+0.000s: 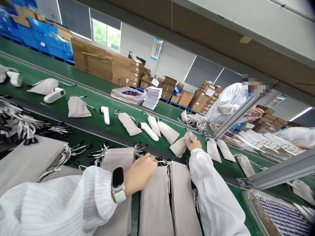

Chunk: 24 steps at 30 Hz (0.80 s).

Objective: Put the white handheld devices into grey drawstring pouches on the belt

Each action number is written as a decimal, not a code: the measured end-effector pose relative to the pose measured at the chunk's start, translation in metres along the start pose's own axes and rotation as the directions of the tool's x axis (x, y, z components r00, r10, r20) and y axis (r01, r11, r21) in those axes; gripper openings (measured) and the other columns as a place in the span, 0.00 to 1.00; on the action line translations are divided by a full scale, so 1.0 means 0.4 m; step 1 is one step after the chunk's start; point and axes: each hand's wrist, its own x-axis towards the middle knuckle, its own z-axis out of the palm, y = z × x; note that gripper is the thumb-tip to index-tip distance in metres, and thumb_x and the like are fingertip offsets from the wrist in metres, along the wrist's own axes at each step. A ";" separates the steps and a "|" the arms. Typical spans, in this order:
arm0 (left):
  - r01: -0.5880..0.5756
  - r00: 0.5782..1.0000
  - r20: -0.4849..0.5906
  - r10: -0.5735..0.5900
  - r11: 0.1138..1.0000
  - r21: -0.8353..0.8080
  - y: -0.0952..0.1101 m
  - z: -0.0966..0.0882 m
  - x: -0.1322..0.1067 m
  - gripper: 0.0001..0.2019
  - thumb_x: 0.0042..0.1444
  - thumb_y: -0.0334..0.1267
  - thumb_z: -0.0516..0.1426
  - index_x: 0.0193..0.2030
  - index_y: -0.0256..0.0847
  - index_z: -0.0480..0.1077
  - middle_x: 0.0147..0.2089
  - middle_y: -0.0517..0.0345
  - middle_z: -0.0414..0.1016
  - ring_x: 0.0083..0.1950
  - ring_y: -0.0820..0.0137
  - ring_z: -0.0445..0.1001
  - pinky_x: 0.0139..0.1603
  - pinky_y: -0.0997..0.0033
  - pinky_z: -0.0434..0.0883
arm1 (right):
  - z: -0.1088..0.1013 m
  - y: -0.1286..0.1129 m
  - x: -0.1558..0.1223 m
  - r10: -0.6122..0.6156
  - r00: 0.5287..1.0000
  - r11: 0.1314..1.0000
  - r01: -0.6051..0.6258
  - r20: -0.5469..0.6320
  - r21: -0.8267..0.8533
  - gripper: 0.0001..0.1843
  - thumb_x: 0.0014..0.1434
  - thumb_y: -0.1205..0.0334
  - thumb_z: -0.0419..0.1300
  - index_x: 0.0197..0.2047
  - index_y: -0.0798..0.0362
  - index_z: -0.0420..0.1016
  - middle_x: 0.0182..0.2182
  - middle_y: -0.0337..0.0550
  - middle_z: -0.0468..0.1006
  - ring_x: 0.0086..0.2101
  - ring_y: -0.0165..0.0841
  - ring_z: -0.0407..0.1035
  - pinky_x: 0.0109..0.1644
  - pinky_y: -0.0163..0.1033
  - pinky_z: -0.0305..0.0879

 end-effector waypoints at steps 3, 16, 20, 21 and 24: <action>-0.004 0.999 -0.046 0.008 0.996 0.091 0.024 0.005 -0.002 0.09 0.43 0.20 0.50 0.31 0.32 0.66 0.34 0.50 0.66 0.40 0.61 0.63 0.38 0.64 0.64 | 0.025 -0.081 -0.040 -0.222 0.974 0.973 0.225 0.048 -0.059 0.24 0.49 0.56 0.52 0.49 0.57 0.62 0.44 0.54 0.66 0.46 0.43 0.60 0.48 0.47 0.54; -0.038 0.991 -0.119 0.060 0.983 0.179 0.038 0.032 0.001 0.06 0.50 0.23 0.49 0.31 0.32 0.66 0.31 0.50 0.68 0.39 0.61 0.63 0.33 0.65 0.62 | 0.243 -0.371 0.006 -0.484 0.764 0.864 0.495 0.427 0.093 0.31 0.43 0.71 0.60 0.51 0.54 0.58 0.42 0.52 0.69 0.42 0.41 0.64 0.45 0.45 0.59; -0.083 0.994 -0.071 0.089 0.993 0.081 -0.003 -0.010 0.001 0.05 0.52 0.30 0.51 0.26 0.37 0.65 0.25 0.57 0.67 0.36 0.64 0.64 0.33 0.69 0.61 | 0.152 -0.298 -0.004 -0.520 0.788 0.826 0.365 0.331 0.429 0.38 0.49 0.65 0.55 0.58 0.47 0.39 0.46 0.45 0.65 0.41 0.33 0.65 0.42 0.41 0.63; -0.094 0.993 -0.071 0.095 0.995 0.015 -0.012 -0.020 0.003 0.07 0.54 0.33 0.50 0.26 0.38 0.65 0.24 0.58 0.66 0.35 0.66 0.65 0.31 0.71 0.60 | 0.116 -0.278 -0.015 -0.526 0.801 0.739 0.264 0.286 0.620 0.38 0.50 0.63 0.54 0.58 0.43 0.35 0.45 0.43 0.65 0.39 0.32 0.66 0.40 0.41 0.64; -0.116 0.988 -0.127 0.088 0.966 -0.229 -0.027 -0.048 0.014 0.12 0.57 0.39 0.46 0.26 0.39 0.62 0.24 0.61 0.65 0.31 0.70 0.65 0.28 0.75 0.57 | 0.006 -0.228 -0.061 -0.498 0.838 0.279 -0.087 0.222 0.956 0.36 0.46 0.60 0.59 0.53 0.34 0.41 0.38 0.36 0.66 0.34 0.31 0.68 0.34 0.42 0.66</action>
